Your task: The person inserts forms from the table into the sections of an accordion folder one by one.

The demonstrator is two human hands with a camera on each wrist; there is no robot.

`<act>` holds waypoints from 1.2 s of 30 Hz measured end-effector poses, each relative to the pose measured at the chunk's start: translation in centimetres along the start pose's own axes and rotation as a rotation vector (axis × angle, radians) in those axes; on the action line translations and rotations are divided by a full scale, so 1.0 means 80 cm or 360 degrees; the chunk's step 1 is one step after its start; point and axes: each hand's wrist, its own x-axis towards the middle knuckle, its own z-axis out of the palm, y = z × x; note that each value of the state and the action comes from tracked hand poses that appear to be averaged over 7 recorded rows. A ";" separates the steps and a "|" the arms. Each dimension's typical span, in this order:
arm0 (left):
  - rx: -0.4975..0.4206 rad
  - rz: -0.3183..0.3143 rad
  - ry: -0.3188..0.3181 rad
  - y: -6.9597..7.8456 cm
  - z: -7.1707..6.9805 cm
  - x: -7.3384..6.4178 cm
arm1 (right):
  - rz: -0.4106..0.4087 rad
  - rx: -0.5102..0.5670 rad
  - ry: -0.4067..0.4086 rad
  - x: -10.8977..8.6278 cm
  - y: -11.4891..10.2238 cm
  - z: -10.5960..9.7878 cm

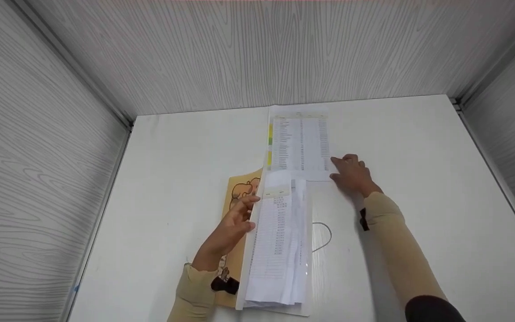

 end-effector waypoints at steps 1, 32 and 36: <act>0.0003 0.0003 -0.0006 0.000 0.000 0.000 | 0.0015 0.0004 0.0009 -0.004 0.007 -0.001; -0.0050 -0.0071 0.0096 0.003 0.000 0.012 | 0.0119 0.0254 -0.0011 -0.150 0.125 -0.004; -0.0033 -0.0075 0.0068 0.002 0.000 0.014 | 0.0129 0.0333 -0.0021 -0.163 0.134 -0.004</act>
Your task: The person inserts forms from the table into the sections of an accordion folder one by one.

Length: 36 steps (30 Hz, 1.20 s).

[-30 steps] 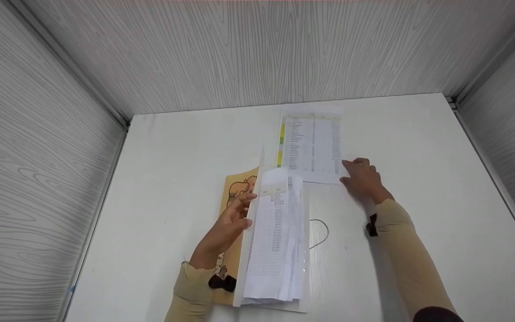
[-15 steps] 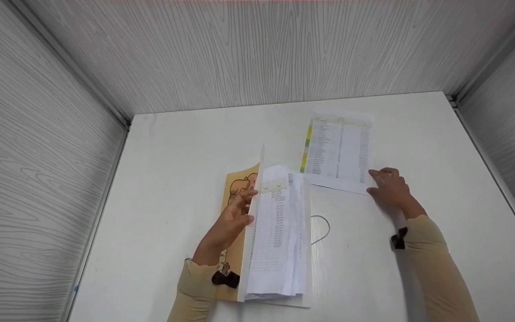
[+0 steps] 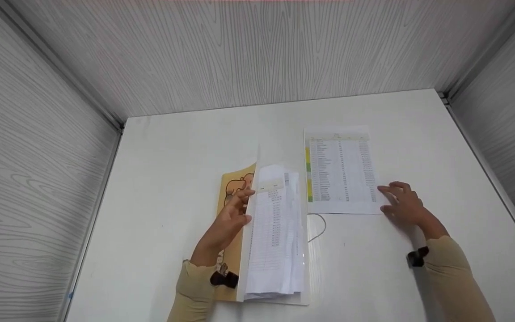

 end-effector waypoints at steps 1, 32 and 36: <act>-0.0001 0.0001 0.0001 0.001 -0.001 0.000 | 0.0007 0.0041 0.0002 0.000 -0.001 -0.001; 0.0002 0.0035 -0.0075 0.007 -0.007 -0.001 | 0.0385 0.0145 -0.0005 0.081 -0.069 -0.014; 0.0009 0.0047 -0.0081 0.006 -0.009 -0.001 | 0.0357 0.0163 -0.0002 0.081 -0.068 -0.014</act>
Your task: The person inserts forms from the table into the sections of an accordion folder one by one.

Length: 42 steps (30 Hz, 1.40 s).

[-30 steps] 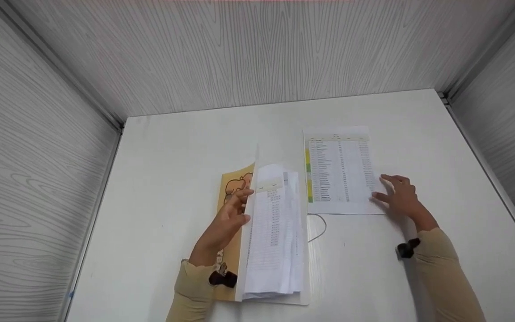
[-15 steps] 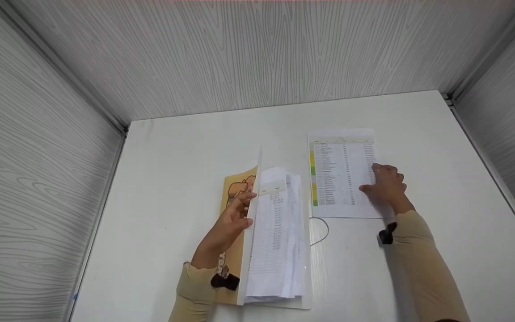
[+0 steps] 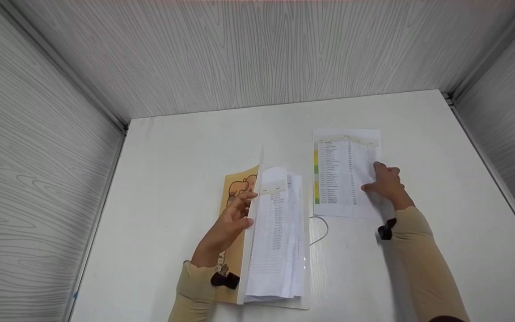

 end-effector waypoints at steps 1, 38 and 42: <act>0.0004 -0.0001 0.0001 0.000 0.000 0.000 | -0.0003 0.0023 0.0002 0.000 0.000 0.000; 0.0007 -0.0045 -0.0028 0.001 0.003 -0.003 | 0.0050 -0.0051 0.0066 -0.023 -0.001 0.003; 0.0029 -0.0048 -0.0001 0.001 0.003 -0.002 | 0.0065 -0.0088 0.0104 -0.024 0.001 0.006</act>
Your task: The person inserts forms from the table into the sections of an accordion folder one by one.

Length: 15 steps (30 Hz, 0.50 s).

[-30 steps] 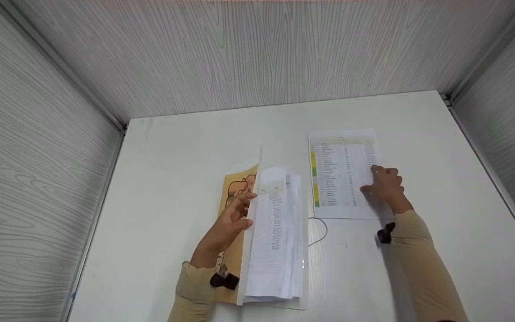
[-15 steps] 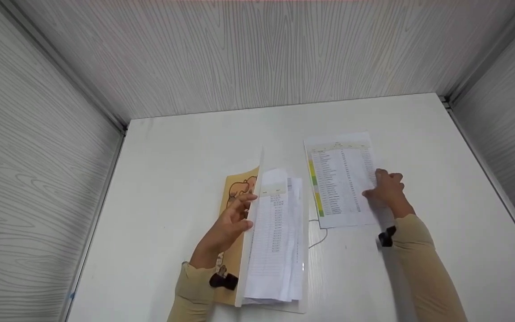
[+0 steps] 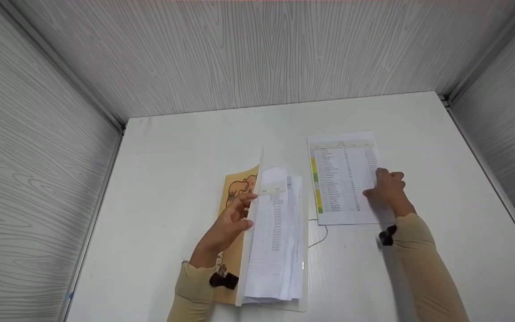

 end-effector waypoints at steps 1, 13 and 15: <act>0.0007 -0.0001 0.0008 0.001 0.001 0.000 | 0.0003 -0.0020 0.0010 -0.001 0.000 0.001; 0.0016 0.0005 0.0035 0.003 0.004 0.001 | 0.0038 -0.0037 0.0028 -0.010 0.005 0.001; 0.0003 -0.0002 0.0034 0.002 0.003 0.001 | 0.0049 0.0004 0.0007 -0.010 0.006 0.000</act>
